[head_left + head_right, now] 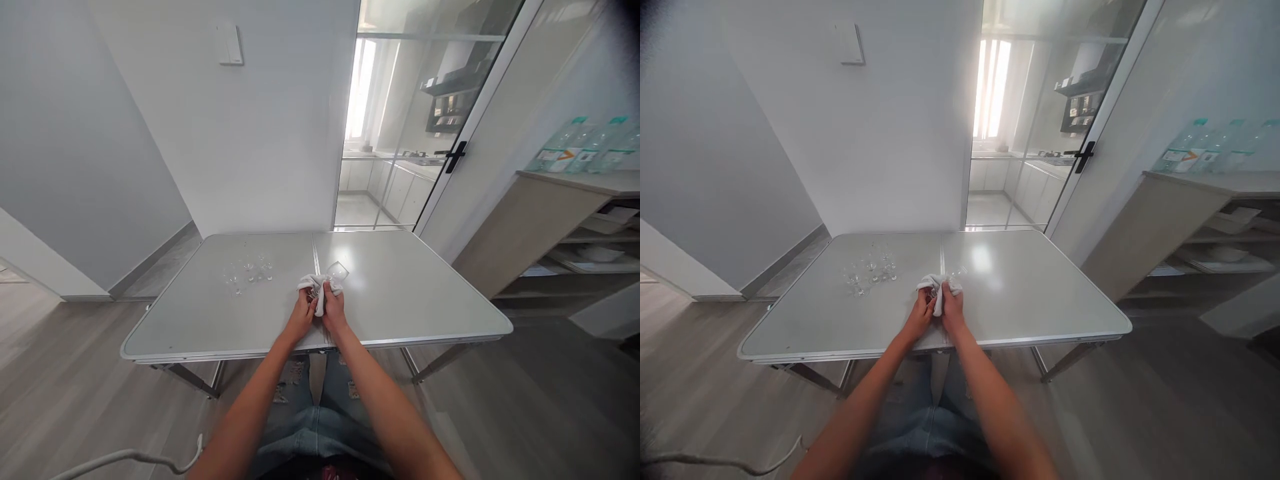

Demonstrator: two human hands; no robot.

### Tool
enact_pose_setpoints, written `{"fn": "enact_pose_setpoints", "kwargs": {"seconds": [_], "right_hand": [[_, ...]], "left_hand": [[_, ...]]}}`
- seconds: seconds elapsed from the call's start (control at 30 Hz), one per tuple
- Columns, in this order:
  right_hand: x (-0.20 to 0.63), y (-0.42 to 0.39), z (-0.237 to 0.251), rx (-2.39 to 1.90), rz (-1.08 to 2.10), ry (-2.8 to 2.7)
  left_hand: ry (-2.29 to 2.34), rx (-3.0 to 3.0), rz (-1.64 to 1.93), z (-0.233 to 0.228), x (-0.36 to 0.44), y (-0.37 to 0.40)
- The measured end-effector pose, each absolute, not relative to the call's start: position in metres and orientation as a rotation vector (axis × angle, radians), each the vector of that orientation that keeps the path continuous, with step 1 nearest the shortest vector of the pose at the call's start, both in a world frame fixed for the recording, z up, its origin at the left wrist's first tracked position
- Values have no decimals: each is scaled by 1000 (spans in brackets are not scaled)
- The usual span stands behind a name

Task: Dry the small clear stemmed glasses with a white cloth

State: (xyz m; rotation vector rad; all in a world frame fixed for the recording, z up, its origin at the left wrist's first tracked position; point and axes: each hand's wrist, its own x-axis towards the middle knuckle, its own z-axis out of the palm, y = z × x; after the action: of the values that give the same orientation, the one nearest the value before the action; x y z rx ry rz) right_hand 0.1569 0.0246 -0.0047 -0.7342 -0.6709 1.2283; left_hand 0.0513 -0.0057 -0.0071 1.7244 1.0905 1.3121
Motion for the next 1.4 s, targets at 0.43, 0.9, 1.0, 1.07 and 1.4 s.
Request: {"fn": "enact_pose_setpoints", "kwargs": {"seconds": [0.43,0.9,1.0,1.07,1.4], "right_hand": [[160,27,-11,-906,1079,-1108],[158,18,-12,-782,1273,-1439],[158,22,-20,-855,1271,-1251],[158,26,-25,-902,1250,-995],[162,32,-12,-725,1256,-566]], "left_hand": [[1381,1402,1577,-10,36,2],[929,1168,1597,-1,26,4],[864,1072,1690,-4,22,7],[839,981,1803,-6,19,10],[859,839,1991,-6,16,15]]}}
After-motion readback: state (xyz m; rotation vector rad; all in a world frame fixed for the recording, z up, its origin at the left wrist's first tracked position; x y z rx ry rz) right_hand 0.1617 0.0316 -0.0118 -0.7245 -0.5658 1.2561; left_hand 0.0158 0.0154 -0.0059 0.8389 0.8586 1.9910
